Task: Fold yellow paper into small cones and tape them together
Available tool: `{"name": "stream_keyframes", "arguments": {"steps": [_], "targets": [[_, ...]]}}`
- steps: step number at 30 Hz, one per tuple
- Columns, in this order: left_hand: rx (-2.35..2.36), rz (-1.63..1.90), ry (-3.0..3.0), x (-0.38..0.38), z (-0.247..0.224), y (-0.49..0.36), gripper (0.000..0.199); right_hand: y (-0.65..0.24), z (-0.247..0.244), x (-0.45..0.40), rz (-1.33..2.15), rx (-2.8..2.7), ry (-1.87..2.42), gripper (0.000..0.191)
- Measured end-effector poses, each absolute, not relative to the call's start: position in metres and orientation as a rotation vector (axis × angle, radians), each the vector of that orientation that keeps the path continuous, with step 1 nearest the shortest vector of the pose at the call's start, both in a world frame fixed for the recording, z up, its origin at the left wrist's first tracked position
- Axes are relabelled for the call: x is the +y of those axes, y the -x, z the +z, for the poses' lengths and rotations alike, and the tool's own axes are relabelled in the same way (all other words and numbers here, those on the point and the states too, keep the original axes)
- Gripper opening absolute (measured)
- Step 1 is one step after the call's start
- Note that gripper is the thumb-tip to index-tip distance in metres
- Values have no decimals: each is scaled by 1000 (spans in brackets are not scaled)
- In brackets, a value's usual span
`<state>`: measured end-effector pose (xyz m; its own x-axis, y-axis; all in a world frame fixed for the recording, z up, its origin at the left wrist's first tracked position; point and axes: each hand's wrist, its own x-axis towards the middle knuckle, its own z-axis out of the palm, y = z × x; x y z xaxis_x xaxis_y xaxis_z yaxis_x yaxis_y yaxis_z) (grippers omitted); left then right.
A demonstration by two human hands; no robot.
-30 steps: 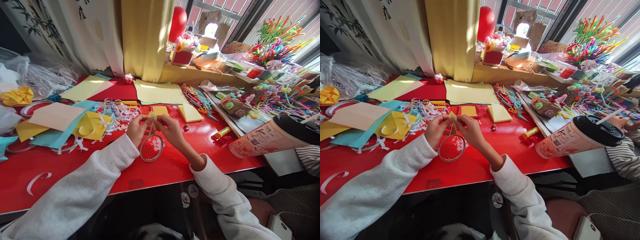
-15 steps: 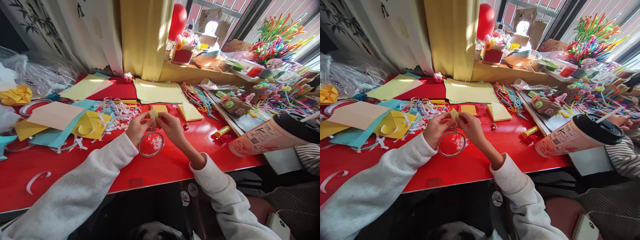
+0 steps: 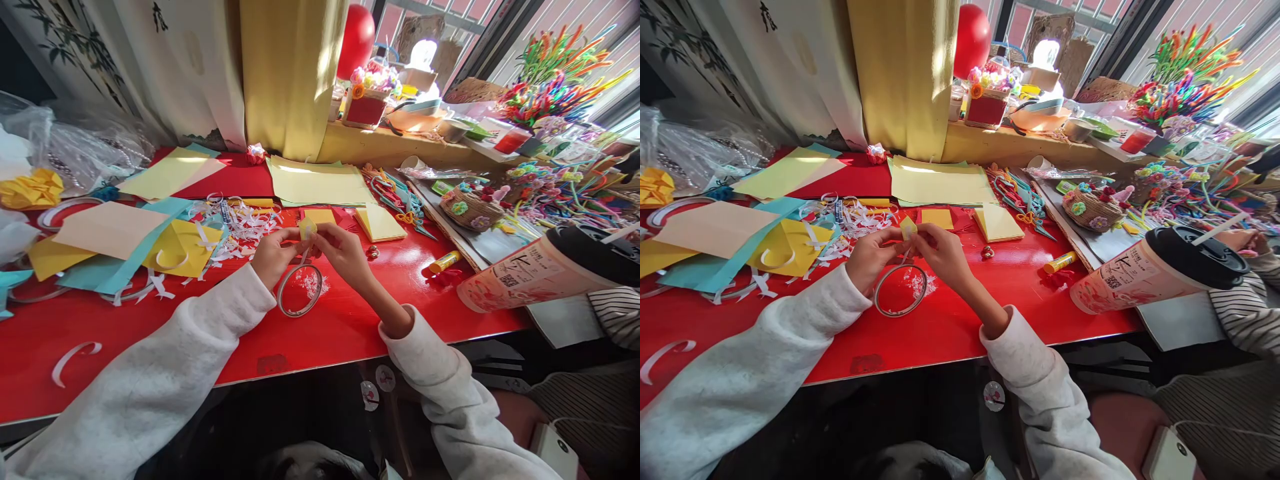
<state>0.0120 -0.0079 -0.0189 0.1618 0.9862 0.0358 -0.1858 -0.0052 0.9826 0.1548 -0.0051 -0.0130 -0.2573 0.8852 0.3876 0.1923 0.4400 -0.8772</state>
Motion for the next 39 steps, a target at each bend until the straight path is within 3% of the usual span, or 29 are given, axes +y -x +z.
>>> {"name": "stream_keyframes", "arguments": {"steps": [39], "targets": [[843, 998, -1202, -10, -20, -13, 38, -159, -18, 0, 934, -1615, 1009, 31]]}}
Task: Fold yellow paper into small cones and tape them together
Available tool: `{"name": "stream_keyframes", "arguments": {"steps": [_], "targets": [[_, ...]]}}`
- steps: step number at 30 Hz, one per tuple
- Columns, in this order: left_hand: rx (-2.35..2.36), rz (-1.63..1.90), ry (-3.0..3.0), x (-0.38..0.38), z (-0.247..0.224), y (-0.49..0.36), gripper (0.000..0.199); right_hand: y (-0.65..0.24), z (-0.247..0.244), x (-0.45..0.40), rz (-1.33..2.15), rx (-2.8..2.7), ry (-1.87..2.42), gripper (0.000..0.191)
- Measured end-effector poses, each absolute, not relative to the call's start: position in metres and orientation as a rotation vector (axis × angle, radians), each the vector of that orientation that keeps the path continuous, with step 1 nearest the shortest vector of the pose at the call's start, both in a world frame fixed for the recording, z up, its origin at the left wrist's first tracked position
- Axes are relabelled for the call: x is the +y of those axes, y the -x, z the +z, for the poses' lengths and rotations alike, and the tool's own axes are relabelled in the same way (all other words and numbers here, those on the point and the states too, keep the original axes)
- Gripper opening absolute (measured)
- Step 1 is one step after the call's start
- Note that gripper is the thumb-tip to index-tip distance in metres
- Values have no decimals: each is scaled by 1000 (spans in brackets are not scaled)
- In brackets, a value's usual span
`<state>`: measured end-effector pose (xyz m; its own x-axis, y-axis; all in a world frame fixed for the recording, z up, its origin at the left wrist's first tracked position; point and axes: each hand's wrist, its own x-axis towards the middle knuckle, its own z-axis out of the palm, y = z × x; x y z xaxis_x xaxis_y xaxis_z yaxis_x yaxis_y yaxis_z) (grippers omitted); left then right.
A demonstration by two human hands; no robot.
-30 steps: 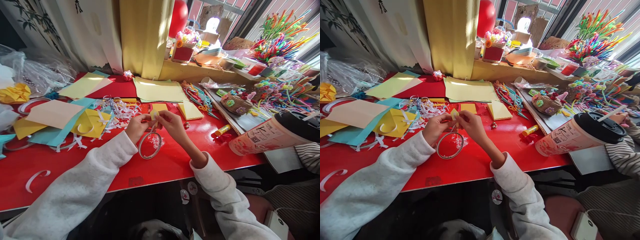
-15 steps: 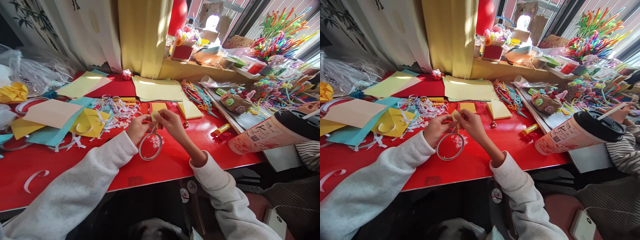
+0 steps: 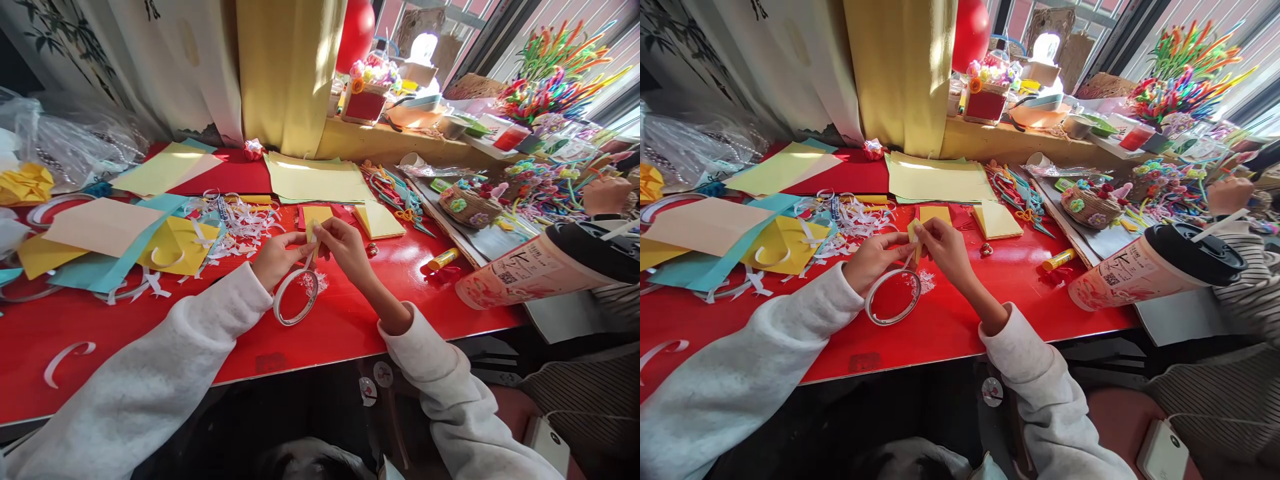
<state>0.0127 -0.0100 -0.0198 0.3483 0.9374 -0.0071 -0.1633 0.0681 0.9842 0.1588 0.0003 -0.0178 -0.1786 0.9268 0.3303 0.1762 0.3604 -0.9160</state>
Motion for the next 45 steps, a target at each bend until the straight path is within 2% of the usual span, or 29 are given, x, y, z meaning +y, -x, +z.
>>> {"name": "stream_keyframes", "arguments": {"steps": [4, 8, 13, 25, 31, 45], "targets": [[837, 999, -1175, -11, -18, -13, 42, -158, -17, -2, 812, -1620, 1065, 28], [844, 999, -1165, -11, -18, -13, 51, -158, -15, -2, 909, -1568, 1019, 26], [895, 1012, -1150, -12, -18, -15, 52, -160, -14, 0, 1013, -1565, 972, 26], [895, 995, -1064, -13, -16, -16, 48, -159, -17, -2, 742, -1573, 1061, 22], [941, 998, -1139, -12, -18, -15, 39, -157, -16, -5, 725, -1552, 1063, 21], [1082, 906, -1296, -13, -9, -13, 32, -156, -14, -8, 743, -1532, 1086, 20]]}}
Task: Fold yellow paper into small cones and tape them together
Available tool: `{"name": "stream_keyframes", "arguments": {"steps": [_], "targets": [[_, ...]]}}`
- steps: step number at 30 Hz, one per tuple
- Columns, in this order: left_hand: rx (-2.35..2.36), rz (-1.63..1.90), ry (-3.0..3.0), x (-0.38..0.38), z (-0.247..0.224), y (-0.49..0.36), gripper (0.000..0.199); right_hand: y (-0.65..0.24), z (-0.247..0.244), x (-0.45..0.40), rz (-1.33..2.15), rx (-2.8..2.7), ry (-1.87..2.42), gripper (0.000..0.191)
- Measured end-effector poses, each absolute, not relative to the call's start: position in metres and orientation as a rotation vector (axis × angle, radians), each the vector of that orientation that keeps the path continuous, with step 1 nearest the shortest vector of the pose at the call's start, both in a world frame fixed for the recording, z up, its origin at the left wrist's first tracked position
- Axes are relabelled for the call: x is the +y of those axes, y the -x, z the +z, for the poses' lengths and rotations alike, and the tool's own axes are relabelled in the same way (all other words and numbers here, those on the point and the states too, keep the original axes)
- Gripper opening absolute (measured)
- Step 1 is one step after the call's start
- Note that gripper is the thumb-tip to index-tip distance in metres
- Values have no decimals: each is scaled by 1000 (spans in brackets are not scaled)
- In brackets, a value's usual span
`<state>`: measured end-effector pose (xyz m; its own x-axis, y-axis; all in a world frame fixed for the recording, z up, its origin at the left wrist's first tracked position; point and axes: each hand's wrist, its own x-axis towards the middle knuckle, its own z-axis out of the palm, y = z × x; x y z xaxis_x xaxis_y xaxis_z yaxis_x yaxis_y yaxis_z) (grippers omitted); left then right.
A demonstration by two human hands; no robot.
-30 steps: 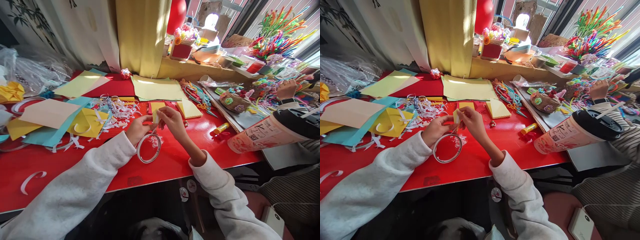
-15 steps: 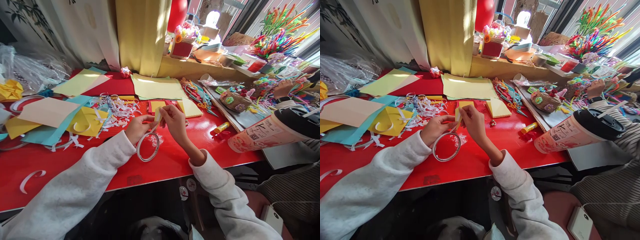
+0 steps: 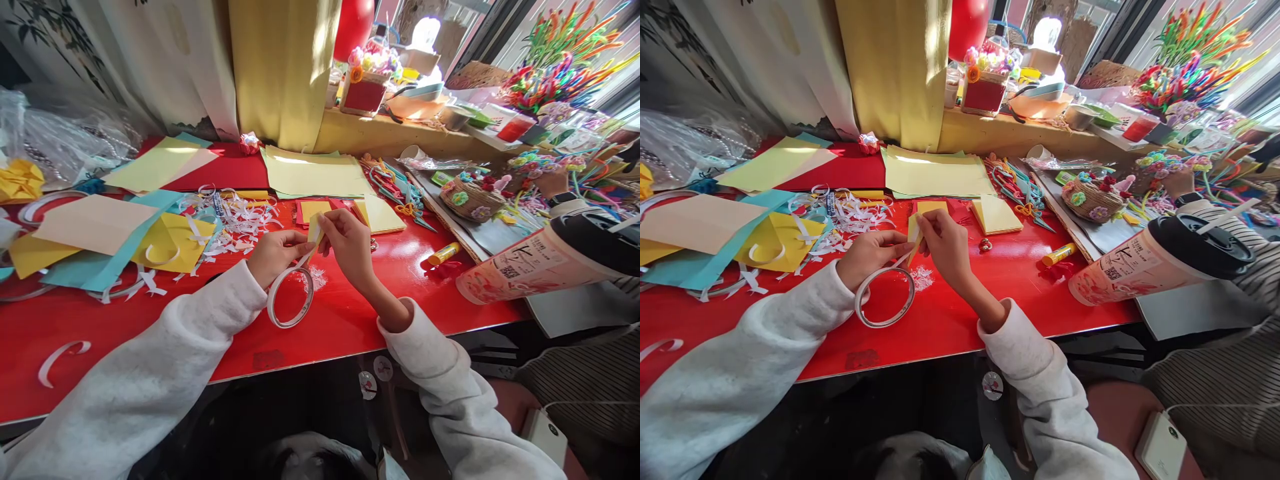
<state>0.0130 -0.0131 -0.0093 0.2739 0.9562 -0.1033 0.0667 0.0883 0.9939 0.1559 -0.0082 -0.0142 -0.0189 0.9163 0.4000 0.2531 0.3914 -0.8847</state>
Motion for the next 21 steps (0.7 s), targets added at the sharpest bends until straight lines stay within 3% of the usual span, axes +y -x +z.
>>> {"name": "stream_keyframes", "arguments": {"steps": [21], "targets": [[1027, 728, -1320, -14, -7, -11, 32, -164, -8, -5, 651, -1531, 1081, 19]]}}
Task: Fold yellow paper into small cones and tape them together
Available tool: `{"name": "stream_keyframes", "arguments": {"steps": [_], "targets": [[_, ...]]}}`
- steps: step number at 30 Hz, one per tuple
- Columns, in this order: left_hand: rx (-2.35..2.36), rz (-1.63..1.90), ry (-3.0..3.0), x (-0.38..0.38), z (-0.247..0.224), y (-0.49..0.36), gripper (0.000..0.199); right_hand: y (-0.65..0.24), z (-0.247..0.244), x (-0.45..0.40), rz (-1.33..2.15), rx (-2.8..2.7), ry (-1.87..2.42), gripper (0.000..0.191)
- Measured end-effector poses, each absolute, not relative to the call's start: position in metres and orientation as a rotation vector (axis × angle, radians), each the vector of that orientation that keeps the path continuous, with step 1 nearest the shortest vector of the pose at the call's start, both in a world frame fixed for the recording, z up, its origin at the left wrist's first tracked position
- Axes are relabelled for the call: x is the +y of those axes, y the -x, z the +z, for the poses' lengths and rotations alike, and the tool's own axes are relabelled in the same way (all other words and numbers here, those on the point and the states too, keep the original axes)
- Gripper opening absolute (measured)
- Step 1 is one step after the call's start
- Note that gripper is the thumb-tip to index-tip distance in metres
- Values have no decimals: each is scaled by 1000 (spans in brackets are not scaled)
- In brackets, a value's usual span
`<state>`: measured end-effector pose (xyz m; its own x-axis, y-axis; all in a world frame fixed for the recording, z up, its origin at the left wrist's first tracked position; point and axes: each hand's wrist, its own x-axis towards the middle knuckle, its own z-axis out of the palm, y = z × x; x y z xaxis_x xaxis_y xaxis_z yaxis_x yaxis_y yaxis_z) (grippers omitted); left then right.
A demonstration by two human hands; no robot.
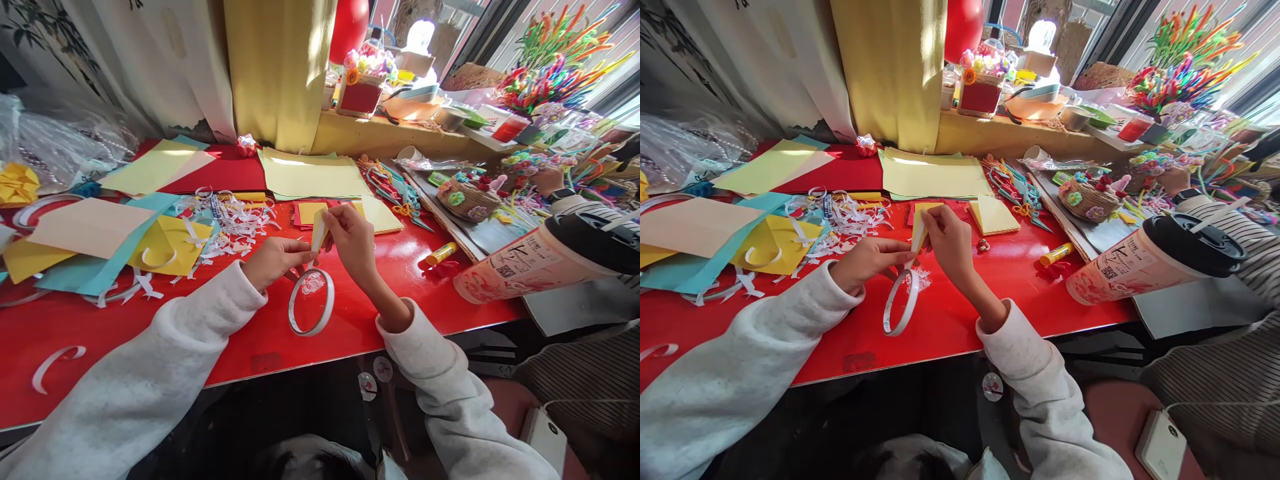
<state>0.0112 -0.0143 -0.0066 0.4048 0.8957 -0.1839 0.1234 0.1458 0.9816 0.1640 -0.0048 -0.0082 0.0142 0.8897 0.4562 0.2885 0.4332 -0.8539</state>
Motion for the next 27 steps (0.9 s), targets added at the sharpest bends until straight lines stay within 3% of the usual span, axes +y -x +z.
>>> {"name": "stream_keyframes", "arguments": {"steps": [17, 27], "targets": [[979, 813, -1358, -15, -18, -18, 27, -165, -12, 2, 656, -1438, 1099, 26], [1023, 875, -1342, -11, -15, -13, 19, -170, -3, 6, 1159, -1599, 920, 32]]}}
